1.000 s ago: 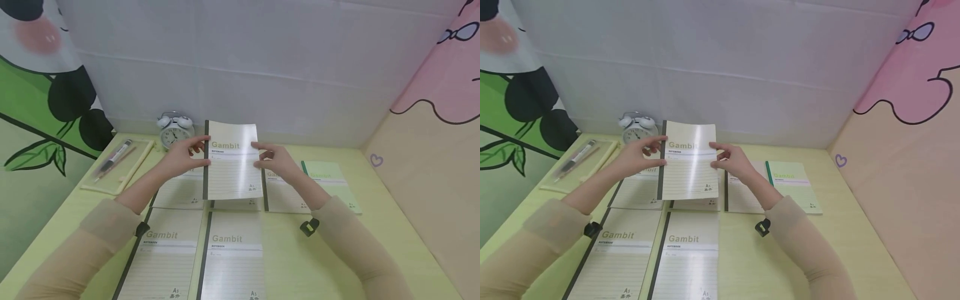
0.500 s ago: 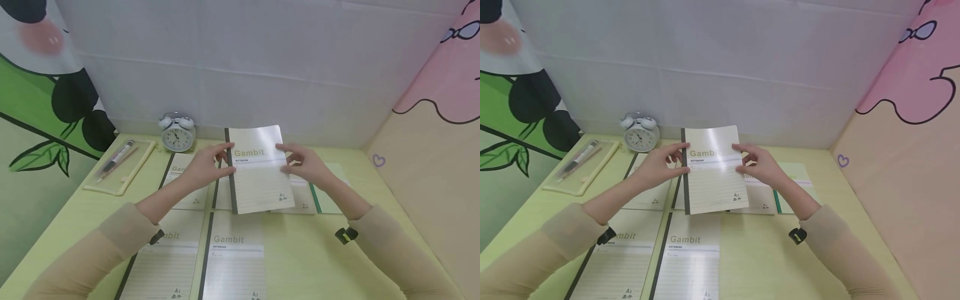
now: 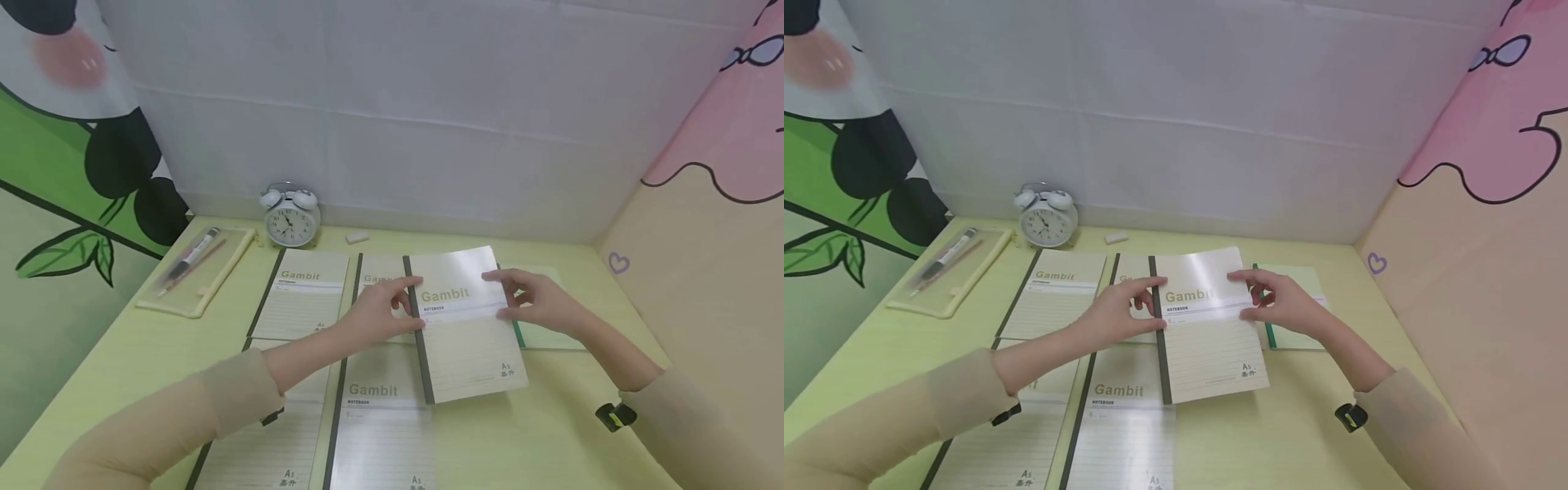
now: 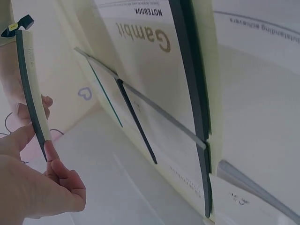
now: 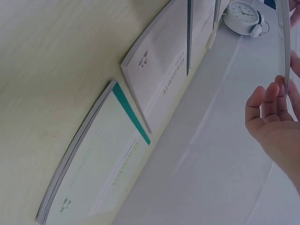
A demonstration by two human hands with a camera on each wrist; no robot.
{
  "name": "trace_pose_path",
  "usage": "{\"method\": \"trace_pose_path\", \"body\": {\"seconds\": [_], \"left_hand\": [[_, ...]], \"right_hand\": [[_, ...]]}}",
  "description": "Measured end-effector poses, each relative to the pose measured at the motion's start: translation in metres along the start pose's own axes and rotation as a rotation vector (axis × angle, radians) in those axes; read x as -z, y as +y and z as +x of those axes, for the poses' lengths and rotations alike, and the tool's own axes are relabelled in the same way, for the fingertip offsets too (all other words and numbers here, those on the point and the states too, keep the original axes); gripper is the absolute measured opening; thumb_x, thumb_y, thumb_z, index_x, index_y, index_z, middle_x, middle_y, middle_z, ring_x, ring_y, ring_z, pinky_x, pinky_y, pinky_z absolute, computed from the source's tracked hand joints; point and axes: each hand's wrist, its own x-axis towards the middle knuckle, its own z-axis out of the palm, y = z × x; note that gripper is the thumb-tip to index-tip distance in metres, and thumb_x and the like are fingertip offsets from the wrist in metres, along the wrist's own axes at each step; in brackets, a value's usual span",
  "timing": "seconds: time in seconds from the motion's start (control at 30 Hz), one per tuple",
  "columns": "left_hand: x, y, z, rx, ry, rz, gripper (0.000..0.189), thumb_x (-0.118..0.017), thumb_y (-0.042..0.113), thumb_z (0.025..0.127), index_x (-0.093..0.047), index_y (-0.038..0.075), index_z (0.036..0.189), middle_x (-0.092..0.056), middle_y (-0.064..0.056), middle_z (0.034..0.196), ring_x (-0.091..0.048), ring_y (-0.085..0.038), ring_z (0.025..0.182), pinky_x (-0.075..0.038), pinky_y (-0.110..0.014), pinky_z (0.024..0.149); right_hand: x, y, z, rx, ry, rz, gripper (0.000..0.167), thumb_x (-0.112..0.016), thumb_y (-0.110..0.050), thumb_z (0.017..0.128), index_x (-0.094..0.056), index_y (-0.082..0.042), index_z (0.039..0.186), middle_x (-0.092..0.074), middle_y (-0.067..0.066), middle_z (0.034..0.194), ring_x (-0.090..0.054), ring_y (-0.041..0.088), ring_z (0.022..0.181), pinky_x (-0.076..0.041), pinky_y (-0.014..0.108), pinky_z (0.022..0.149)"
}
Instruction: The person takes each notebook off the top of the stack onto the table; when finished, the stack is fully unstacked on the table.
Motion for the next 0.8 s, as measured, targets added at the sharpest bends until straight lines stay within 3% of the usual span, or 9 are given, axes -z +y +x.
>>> {"method": "trace_pose_path", "body": {"seconds": [0.23, 0.4, 0.63, 0.8], "left_hand": [[-0.028, 0.001, -0.004, 0.057, -0.106, -0.019, 0.069, -0.079, 0.028, 0.076, -0.050, 0.014, 0.137, -0.062, 0.014, 0.077, -0.048, -0.012, 0.076, -0.039, -0.025, 0.070], [-0.050, 0.001, -0.012, 0.079, -0.171, 0.000, 0.069, -0.079, 0.031, 0.075, -0.050, 0.016, 0.137, -0.060, 0.017, 0.076, -0.046, -0.008, 0.069, -0.036, -0.024, 0.065], [-0.077, -0.001, -0.023, 0.045, -0.216, 0.084, 0.071, -0.082, 0.033, 0.071, -0.053, 0.017, 0.134, -0.058, 0.020, 0.069, -0.048, 0.000, 0.063, -0.030, -0.041, 0.092], [-0.086, 0.002, -0.026, 0.051, -0.261, 0.108, 0.073, -0.083, 0.031, 0.069, -0.053, 0.014, 0.133, -0.056, 0.018, 0.064, -0.050, 0.002, 0.060, -0.028, -0.038, 0.091]], "right_hand": [[-0.002, 0.018, -0.025, 0.045, -0.081, -0.047, 0.056, -0.075, -0.024, 0.081, -0.053, -0.015, 0.131, -0.050, 0.003, 0.085, -0.055, 0.012, 0.078, -0.048, 0.024, 0.073], [-0.008, 0.034, -0.043, 0.068, -0.162, 0.004, 0.058, -0.073, -0.023, 0.083, -0.049, -0.015, 0.135, -0.051, 0.002, 0.079, -0.050, 0.010, 0.074, -0.045, 0.025, 0.067], [-0.022, 0.055, -0.061, 0.048, -0.267, 0.075, 0.068, -0.075, -0.021, 0.081, -0.043, -0.010, 0.139, -0.049, 0.009, 0.073, -0.048, 0.006, 0.067, -0.044, 0.024, 0.058], [-0.033, 0.066, -0.067, -0.010, -0.299, 0.056, 0.070, -0.077, -0.025, 0.078, -0.044, -0.012, 0.139, -0.051, 0.002, 0.072, -0.046, 0.002, 0.065, -0.044, 0.021, 0.057]]}}
